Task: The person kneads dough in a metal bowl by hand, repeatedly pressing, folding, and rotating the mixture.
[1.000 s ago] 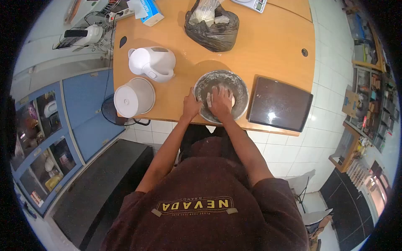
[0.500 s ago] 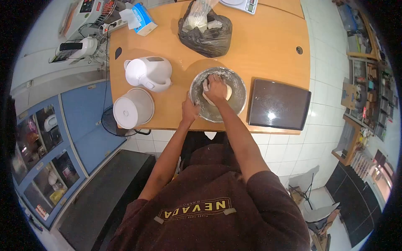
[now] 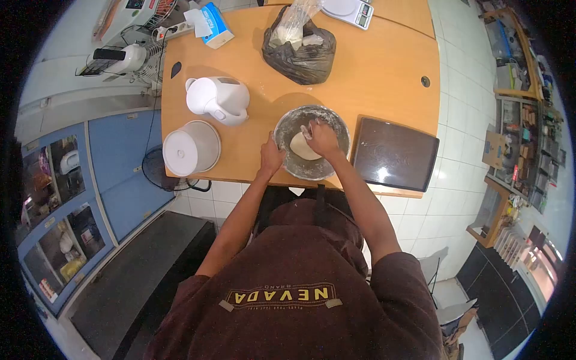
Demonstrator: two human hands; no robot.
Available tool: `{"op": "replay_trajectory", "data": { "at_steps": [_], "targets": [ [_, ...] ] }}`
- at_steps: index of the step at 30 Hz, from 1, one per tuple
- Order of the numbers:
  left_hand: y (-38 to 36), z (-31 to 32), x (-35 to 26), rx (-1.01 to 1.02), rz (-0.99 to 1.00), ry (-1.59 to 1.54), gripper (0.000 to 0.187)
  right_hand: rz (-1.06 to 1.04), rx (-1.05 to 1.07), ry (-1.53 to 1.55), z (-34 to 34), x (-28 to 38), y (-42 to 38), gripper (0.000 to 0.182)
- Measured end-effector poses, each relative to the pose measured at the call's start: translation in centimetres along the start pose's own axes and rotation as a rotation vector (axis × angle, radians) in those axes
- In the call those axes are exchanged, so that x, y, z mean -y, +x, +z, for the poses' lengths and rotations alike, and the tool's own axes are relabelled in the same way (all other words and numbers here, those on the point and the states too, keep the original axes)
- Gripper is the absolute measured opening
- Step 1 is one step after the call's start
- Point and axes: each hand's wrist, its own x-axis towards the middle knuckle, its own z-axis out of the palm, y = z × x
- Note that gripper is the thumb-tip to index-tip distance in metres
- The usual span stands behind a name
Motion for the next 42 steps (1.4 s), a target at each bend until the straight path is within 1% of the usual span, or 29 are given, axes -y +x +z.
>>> {"op": "replay_trajectory", "data": {
  "at_steps": [1, 3, 6, 9, 12, 13, 16, 19, 20, 22, 24, 25, 27, 28, 30, 33, 34, 35, 37, 38, 40, 41, 42],
  "targets": [
    [-0.1, 0.1, -0.1, -0.008, 0.013, 0.002, 0.080, 0.001, -0.013, 0.030, 0.3, 0.0, -0.4, 0.033],
    [-0.4, -0.3, -1.1, 0.015, -0.036, -0.035, 0.080, 0.005, -0.035, 0.088, 0.9, 0.1, -1.3, 0.035],
    [-0.8, -1.4, -2.9, 0.036, -0.060, -0.078, 0.077, 0.187, 0.070, 0.106, 1.0, 2.5, -3.0, 0.035],
    [-0.6, -1.4, -3.1, 0.047, -0.070, -0.051, 0.076, 0.110, -0.150, -0.185, 3.6, 3.9, -5.0, 0.037],
    [-0.7, -1.7, -3.9, 0.052, -0.130, -0.041, 0.076, 0.073, -0.212, -0.283, 3.6, 4.8, -5.9, 0.045],
    [-0.7, -2.0, -4.5, 0.058, -0.153, -0.045, 0.077, 0.039, -0.203, -0.277, 4.4, 4.5, -6.0, 0.044],
    [-0.3, -2.7, -5.3, 0.171, -0.310, -0.205, 0.080, -0.040, -0.170, -0.255, 6.2, 3.5, -5.8, 0.044],
    [-0.3, -1.4, -2.9, 0.105, -0.001, 0.150, 0.082, -0.062, -0.134, -0.247, 6.8, 3.1, -5.5, 0.043],
    [-0.2, -1.1, -2.1, 0.102, -0.014, 0.142, 0.082, -0.072, -0.130, -0.264, 6.7, 2.8, -5.2, 0.041],
    [-0.8, -1.3, -2.4, 0.102, -0.041, 0.124, 0.081, -0.085, -0.110, -0.284, 6.6, 2.1, -4.6, 0.040],
    [-0.6, -1.0, -1.8, 0.091, 0.011, 0.072, 0.080, -0.098, -0.084, -0.292, 6.5, 0.9, -2.8, 0.040],
    [-0.5, -0.8, -1.5, 0.082, 0.043, 0.044, 0.079, -0.031, -0.068, -0.259, 6.5, 0.8, -2.2, 0.040],
    [-0.1, -0.9, -1.1, 0.128, 0.005, -0.016, 0.077, 0.092, -0.044, -0.198, 6.6, 1.1, -0.3, 0.042],
    [-0.1, -1.0, -0.9, 0.149, -0.013, -0.044, 0.077, 0.144, -0.003, -0.142, 5.6, 1.7, 0.5, 0.042],
    [-0.5, -0.9, -0.8, 0.153, -0.062, -0.096, 0.081, 0.244, 0.078, -0.031, 3.2, 2.7, 2.0, 0.045],
    [-0.9, -0.2, -1.2, 0.107, -0.128, -0.105, 0.084, 0.237, 0.079, -0.016, 1.9, 1.9, 3.6, 0.043],
    [-1.2, -0.1, -1.4, 0.086, -0.157, -0.097, 0.084, 0.100, -0.049, -0.050, 5.0, -1.5, 4.0, 0.038],
    [-1.5, -0.2, -1.6, 0.081, -0.163, -0.111, 0.084, 0.094, -0.046, -0.060, 4.3, -1.5, 3.9, 0.037],
    [-1.9, -0.3, -2.2, 0.073, -0.179, -0.145, 0.085, 0.084, -0.035, -0.085, 2.0, -1.2, 3.6, 0.041],
    [-2.0, -0.1, -2.5, 0.044, -0.181, -0.114, 0.086, -0.072, -0.101, -0.074, 1.3, -1.0, 2.9, 0.043],
    [-1.7, 0.5, -2.8, -0.013, -0.184, -0.048, 0.087, -0.191, -0.143, -0.113, 1.1, -0.6, 1.8, 0.040],
    [-1.6, 0.4, -2.7, -0.002, -0.170, -0.074, 0.085, -0.249, -0.165, -0.132, 1.1, -0.4, 1.2, 0.038],
    [-1.5, 0.4, -2.3, 0.008, -0.156, -0.100, 0.082, -0.266, -0.139, -0.119, 1.1, -0.3, 0.6, 0.037]
  ]
}}
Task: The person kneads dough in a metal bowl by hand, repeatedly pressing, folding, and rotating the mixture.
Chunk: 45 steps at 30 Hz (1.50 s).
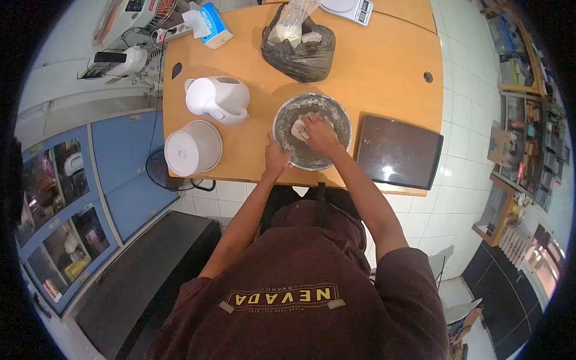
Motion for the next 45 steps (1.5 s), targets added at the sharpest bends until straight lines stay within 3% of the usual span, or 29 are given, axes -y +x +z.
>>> {"op": "replay_trajectory", "data": {
  "at_steps": [2, 5, 8, 14, 19, 25, 27, 30, 33, 34, 37, 38, 41, 42, 45],
  "targets": [
    [0.3, 0.1, 0.6, 0.000, 0.033, 0.007, 0.079, -0.031, 0.049, 0.037, -0.1, 0.4, -1.2, 0.037],
    [-0.1, 0.0, 0.4, -0.008, 0.041, 0.062, 0.076, 0.183, 0.144, 0.057, -0.8, 2.0, -1.3, 0.041],
    [-0.4, -0.1, -0.7, 0.011, -0.005, 0.046, 0.072, 0.244, 0.078, -0.128, -0.8, 3.9, -2.3, 0.047],
    [0.5, 0.4, -0.2, 0.007, 0.032, -0.002, 0.078, 0.282, 0.020, -0.053, 2.3, 3.9, -3.7, 0.054],
    [0.8, 0.9, 2.0, 0.046, 0.103, 0.125, 0.086, 0.354, -0.057, -0.097, 2.3, 3.6, -0.9, 0.049],
    [-0.6, -0.3, -1.0, 0.144, -0.147, 0.012, 0.080, 0.414, -0.057, -0.086, 2.7, 1.9, 2.6, 0.033],
    [-0.7, -0.2, -1.3, 0.104, -0.114, -0.021, 0.080, 0.432, -0.095, -0.067, 2.8, 1.7, 3.3, 0.031],
    [-0.9, 0.0, -0.7, 0.082, -0.064, 0.034, 0.081, 0.486, -0.066, 0.037, 2.1, 1.7, 3.4, 0.032],
    [-0.6, -0.1, -0.9, 0.068, -0.071, -0.033, 0.085, 0.263, -0.316, 0.204, 7.5, -3.7, 1.3, 0.034],
    [-1.0, 0.0, -0.8, 0.073, -0.089, -0.084, 0.086, 0.461, 0.051, 0.810, 2.4, -2.9, 1.9, 0.038],
    [-1.1, 0.1, -0.3, 0.063, -0.013, -0.152, 0.086, 0.321, 0.098, 0.432, -1.0, -3.5, 0.6, 0.044],
    [-1.0, 0.2, -0.2, 0.069, -0.029, -0.146, 0.087, 0.190, 0.089, 0.202, 0.9, -5.6, -0.6, 0.058],
    [-0.9, 0.1, 0.0, 0.065, -0.057, -0.098, 0.089, 0.264, 0.161, 0.156, 0.0, -3.2, -3.4, 0.075],
    [-0.7, 0.4, 0.3, 0.050, -0.047, -0.067, 0.089, 0.200, 0.160, 0.091, 0.4, -3.2, -4.1, 0.087],
    [-0.3, 0.8, 1.1, 0.015, 0.006, 0.082, 0.088, 0.240, 0.164, -0.024, 0.4, -0.9, -4.6, 0.091]
  ]
}}
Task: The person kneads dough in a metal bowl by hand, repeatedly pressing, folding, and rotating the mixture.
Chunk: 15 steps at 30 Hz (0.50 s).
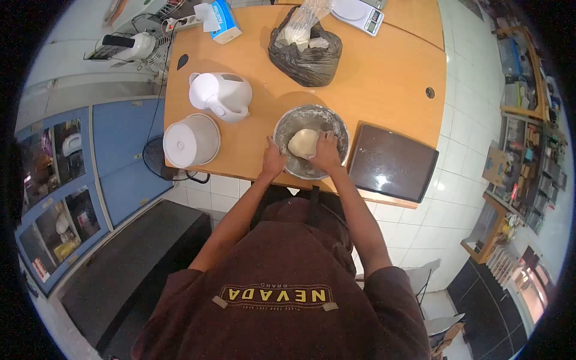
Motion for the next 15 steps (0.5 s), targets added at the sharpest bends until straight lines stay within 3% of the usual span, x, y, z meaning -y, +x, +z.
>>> {"op": "replay_trajectory", "data": {
  "at_steps": [4, 7, 10, 13, 15],
  "targets": [
    [-0.2, 0.2, 0.2, 0.015, -0.067, 0.015, 0.085, 0.132, 0.029, 0.302, -0.2, 1.1, -0.7, 0.092],
    [-0.6, 0.7, 1.2, -0.087, -0.016, 0.045, 0.078, 0.038, -0.036, 0.316, 0.8, -0.3, -0.8, 0.090],
    [0.1, 1.0, 2.6, -0.050, -0.007, -0.015, 0.080, 0.036, -0.023, 0.241, 0.9, -0.7, -1.2, 0.089],
    [-0.8, 0.6, 1.1, -0.021, -0.115, -0.019, 0.079, 0.089, 0.078, 0.304, 0.2, -0.6, -1.6, 0.084],
    [-0.8, 1.0, 1.7, -0.069, -0.068, 0.042, 0.083, 0.081, 0.155, 0.323, 0.0, -0.3, -1.6, 0.080]
  ]
}}
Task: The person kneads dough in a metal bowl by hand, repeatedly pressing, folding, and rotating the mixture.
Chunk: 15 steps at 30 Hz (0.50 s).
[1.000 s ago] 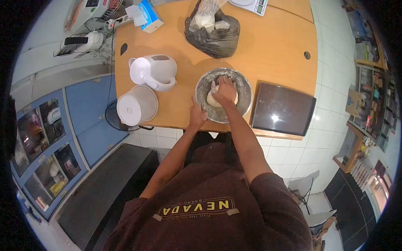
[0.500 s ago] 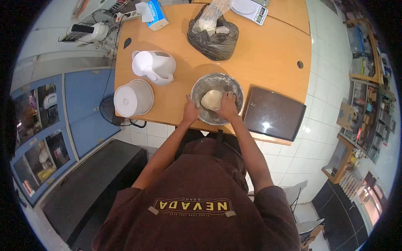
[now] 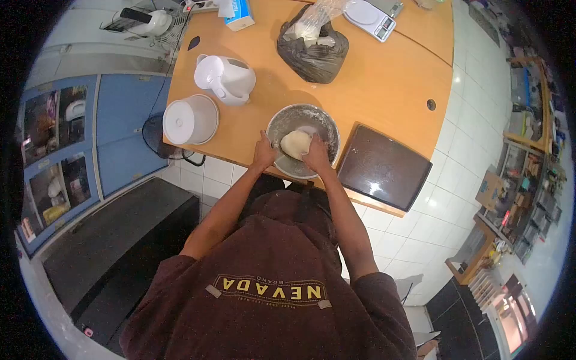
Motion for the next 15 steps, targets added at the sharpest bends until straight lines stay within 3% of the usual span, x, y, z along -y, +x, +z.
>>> {"op": "replay_trajectory", "data": {
  "at_steps": [4, 7, 13, 15],
  "targets": [
    [-0.6, -0.1, 0.0, -0.010, -0.025, 0.023, 0.087, -0.020, 0.008, 0.061, 0.0, 0.8, -0.9, 0.070],
    [-0.9, -0.8, -0.3, -0.039, 0.016, 0.099, 0.089, -0.126, -0.132, 0.103, 0.6, 1.5, -2.0, 0.063],
    [0.3, -0.7, 0.7, 0.012, 0.072, 0.124, 0.091, -0.191, -0.213, 0.201, -0.6, 4.0, -3.9, 0.059],
    [0.2, -0.8, 0.8, 0.035, 0.108, 0.148, 0.091, -0.180, -0.253, -0.042, -1.7, 6.6, -5.0, 0.058]
  ]
}}
